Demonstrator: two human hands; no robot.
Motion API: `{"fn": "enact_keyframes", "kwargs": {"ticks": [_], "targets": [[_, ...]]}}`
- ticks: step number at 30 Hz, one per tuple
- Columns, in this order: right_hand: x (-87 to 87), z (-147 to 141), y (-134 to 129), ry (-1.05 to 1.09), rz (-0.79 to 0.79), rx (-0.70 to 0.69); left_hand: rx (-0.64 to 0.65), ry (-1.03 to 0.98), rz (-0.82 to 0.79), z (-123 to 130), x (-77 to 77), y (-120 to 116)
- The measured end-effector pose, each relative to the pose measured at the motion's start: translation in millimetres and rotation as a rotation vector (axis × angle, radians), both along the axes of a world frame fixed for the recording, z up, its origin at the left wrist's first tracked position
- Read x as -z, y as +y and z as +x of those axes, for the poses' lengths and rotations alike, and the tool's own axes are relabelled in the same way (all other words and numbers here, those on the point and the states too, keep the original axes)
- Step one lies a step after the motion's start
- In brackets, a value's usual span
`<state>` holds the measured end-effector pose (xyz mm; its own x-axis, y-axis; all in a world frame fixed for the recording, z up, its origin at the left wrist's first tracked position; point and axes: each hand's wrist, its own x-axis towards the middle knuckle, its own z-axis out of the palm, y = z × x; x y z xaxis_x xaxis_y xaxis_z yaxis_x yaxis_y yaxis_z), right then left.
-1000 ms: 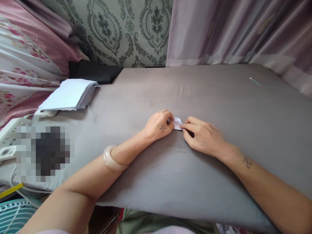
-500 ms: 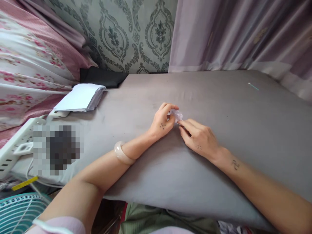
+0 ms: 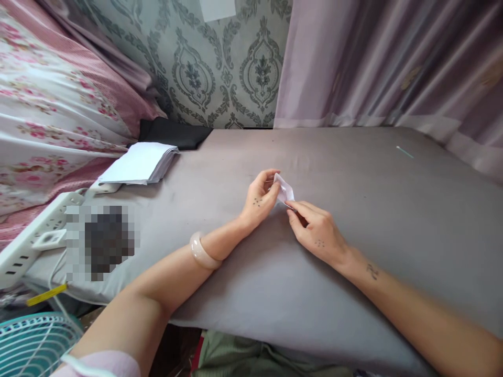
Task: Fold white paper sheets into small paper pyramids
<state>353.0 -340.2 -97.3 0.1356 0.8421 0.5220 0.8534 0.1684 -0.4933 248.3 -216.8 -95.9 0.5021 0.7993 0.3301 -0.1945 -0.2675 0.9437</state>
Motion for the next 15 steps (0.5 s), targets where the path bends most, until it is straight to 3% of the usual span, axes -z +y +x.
{"fn": "enact_keyframes", "kwargs": {"ticks": [5,11,15], "targets": [[1.7,0.3,-0.5,-0.099,0.012,-0.033,0.024,0.015,-0.088,1.1,3.5,3.2],[1.5,2.0,-0.8,-0.228,0.042,0.076,0.005,-0.006,-0.124,3.1,5.8,3.9],[1.6,4.3,-0.7,-0.325,0.035,0.092,0.060,-0.020,-0.129,1.7,1.6,0.5]]}}
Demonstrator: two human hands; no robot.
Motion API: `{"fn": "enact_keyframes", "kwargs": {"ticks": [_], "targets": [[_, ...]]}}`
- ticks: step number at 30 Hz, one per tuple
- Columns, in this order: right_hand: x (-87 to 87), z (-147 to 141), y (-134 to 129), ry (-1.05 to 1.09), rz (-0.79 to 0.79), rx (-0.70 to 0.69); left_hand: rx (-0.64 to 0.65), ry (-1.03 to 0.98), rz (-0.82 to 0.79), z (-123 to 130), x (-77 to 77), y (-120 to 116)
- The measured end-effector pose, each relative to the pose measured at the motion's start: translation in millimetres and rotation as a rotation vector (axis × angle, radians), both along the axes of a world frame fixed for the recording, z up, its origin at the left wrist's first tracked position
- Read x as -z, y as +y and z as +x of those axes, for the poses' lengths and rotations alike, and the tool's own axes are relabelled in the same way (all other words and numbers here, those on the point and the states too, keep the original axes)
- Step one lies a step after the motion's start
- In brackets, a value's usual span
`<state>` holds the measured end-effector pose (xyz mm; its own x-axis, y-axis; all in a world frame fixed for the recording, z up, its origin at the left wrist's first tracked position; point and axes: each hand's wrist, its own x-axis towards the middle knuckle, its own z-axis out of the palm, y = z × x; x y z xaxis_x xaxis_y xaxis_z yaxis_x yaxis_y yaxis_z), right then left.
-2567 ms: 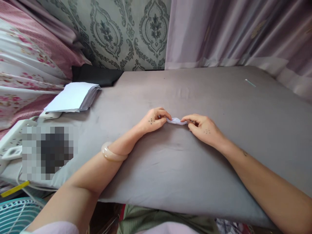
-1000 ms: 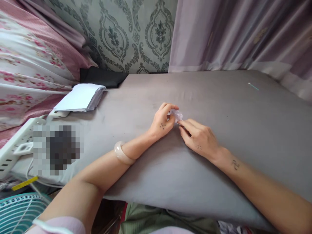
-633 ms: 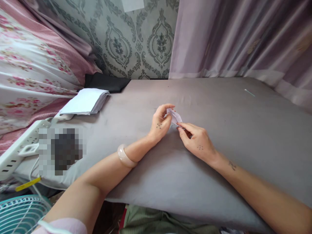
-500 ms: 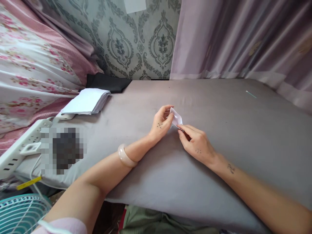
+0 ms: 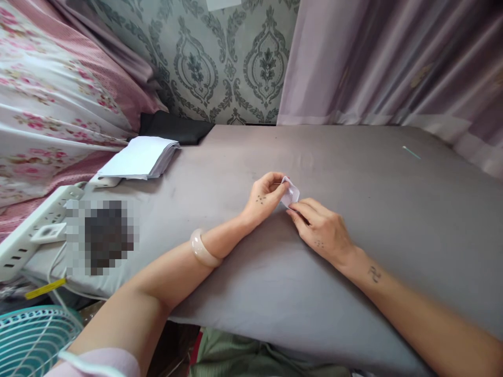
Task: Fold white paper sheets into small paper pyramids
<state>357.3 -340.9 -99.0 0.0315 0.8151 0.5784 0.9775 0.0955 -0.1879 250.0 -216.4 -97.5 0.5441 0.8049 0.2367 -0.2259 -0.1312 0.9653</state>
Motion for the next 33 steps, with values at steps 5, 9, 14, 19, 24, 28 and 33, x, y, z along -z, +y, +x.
{"fn": "enact_keyframes", "kwargs": {"ticks": [5,9,14,19,24,28,33], "targets": [[-1.7,0,0,-0.129,-0.003,-0.003,0.050,0.094,-0.093,-3,-7.4,-2],[-2.8,-1,-1,-0.176,-0.005,-0.011,0.019,0.083,-0.215,-4,-8.5,0],[-0.6,1,-2,-0.172,-0.009,-0.014,0.010,0.051,-0.206,-4,-3.5,1],[3.8,4,-1,-0.054,-0.026,0.005,0.001,0.070,-0.111,-2,3.6,5],[6.1,3,2,0.014,-0.019,0.053,-0.039,0.103,0.007,-1,5.6,6],[5.0,2,2,-0.015,-0.039,0.056,-0.084,0.139,0.048,0,8.2,8],[3.0,2,0,-0.047,-0.044,-0.014,-0.082,0.192,0.073,-1,10.0,12]]}}
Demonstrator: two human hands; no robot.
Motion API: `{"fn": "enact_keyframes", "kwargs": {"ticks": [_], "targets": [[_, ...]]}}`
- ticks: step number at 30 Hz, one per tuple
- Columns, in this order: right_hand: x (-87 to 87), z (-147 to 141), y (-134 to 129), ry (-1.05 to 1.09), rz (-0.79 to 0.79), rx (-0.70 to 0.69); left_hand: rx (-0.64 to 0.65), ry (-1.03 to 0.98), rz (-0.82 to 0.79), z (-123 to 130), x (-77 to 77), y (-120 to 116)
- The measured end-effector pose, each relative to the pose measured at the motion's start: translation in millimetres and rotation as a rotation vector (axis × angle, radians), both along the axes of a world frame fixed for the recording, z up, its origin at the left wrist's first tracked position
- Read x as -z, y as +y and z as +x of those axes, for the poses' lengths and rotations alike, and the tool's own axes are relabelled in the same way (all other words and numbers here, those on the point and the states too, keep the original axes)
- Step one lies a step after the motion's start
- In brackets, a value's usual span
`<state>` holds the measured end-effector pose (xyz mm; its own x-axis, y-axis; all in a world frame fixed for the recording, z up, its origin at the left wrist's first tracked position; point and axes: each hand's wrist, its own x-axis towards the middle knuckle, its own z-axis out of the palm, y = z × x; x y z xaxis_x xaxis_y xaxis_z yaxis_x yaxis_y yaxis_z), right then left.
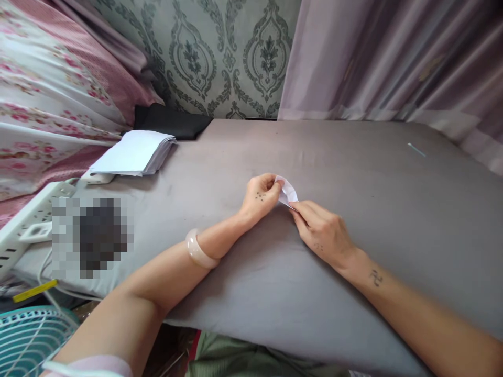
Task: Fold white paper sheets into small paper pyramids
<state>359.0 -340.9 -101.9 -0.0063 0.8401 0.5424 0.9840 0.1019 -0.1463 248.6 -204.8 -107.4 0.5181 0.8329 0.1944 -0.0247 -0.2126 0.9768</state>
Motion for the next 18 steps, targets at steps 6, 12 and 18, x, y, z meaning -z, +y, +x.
{"fn": "enact_keyframes", "kwargs": {"ticks": [6,12,18], "targets": [[1.0,-0.8,-0.2,-0.060,-0.001,-0.028,0.004,0.111,0.083,-3.5,2.1,4.0],[2.3,-2.9,1.0,-0.104,0.009,-0.028,-0.017,0.248,0.179,-4.5,-1.6,1.3],[2.5,-3.8,1.4,-0.126,0.036,-0.027,0.033,0.244,0.197,-6.0,-4.4,-0.2]]}}
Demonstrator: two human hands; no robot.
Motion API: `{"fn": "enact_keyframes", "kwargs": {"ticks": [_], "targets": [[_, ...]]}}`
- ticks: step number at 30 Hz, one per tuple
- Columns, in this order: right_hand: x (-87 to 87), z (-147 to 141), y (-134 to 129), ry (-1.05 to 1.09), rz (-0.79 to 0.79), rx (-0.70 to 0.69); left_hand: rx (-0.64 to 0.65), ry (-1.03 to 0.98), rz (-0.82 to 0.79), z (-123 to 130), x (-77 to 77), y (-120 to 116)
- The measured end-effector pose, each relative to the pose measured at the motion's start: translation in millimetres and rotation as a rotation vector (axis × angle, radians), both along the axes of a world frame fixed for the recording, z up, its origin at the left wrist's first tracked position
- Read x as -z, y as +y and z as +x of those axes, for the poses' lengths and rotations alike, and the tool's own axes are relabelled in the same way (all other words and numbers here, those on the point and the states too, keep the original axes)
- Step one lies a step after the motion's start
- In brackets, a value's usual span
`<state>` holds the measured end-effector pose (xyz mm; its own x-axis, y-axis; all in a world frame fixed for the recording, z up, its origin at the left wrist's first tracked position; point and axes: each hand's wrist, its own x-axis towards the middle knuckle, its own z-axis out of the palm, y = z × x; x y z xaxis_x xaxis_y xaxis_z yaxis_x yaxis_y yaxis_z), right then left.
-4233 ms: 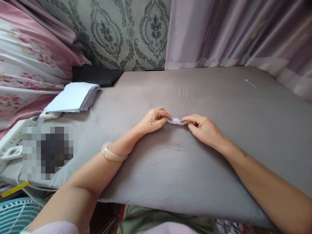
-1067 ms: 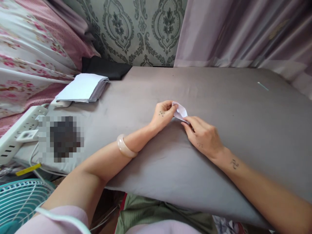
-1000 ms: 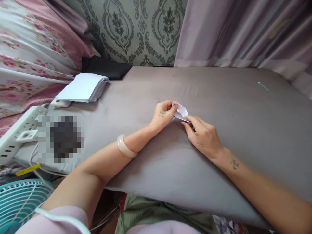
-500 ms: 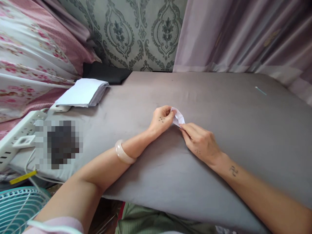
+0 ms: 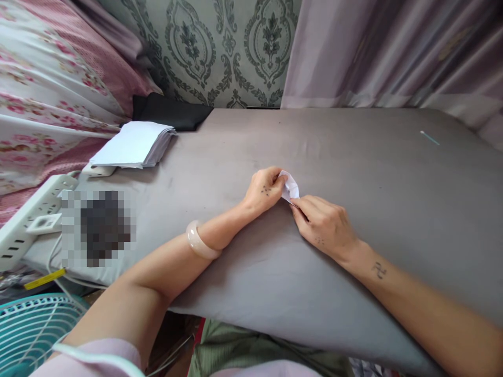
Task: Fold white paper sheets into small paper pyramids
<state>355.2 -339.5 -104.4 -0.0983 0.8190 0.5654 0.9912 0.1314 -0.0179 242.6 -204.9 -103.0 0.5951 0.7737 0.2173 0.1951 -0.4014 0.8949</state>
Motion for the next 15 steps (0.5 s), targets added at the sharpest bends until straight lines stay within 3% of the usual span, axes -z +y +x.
{"fn": "enact_keyframes", "kwargs": {"ticks": [4,10,12,15], "targets": [[2.1,0.5,0.7,0.002,0.044,-0.008,0.012,-0.052,-0.115,1.3,1.2,0.7],[2.1,-0.4,1.1,0.027,0.024,-0.009,0.051,-0.250,-0.549,4.0,-0.5,0.1],[-0.1,-1.1,0.6,0.081,0.005,-0.009,0.061,-0.272,-0.549,3.4,-0.6,-0.3],[-4.7,0.1,0.6,0.272,-0.024,-0.004,0.071,-0.261,-0.413,1.7,-0.1,-0.8]]}}
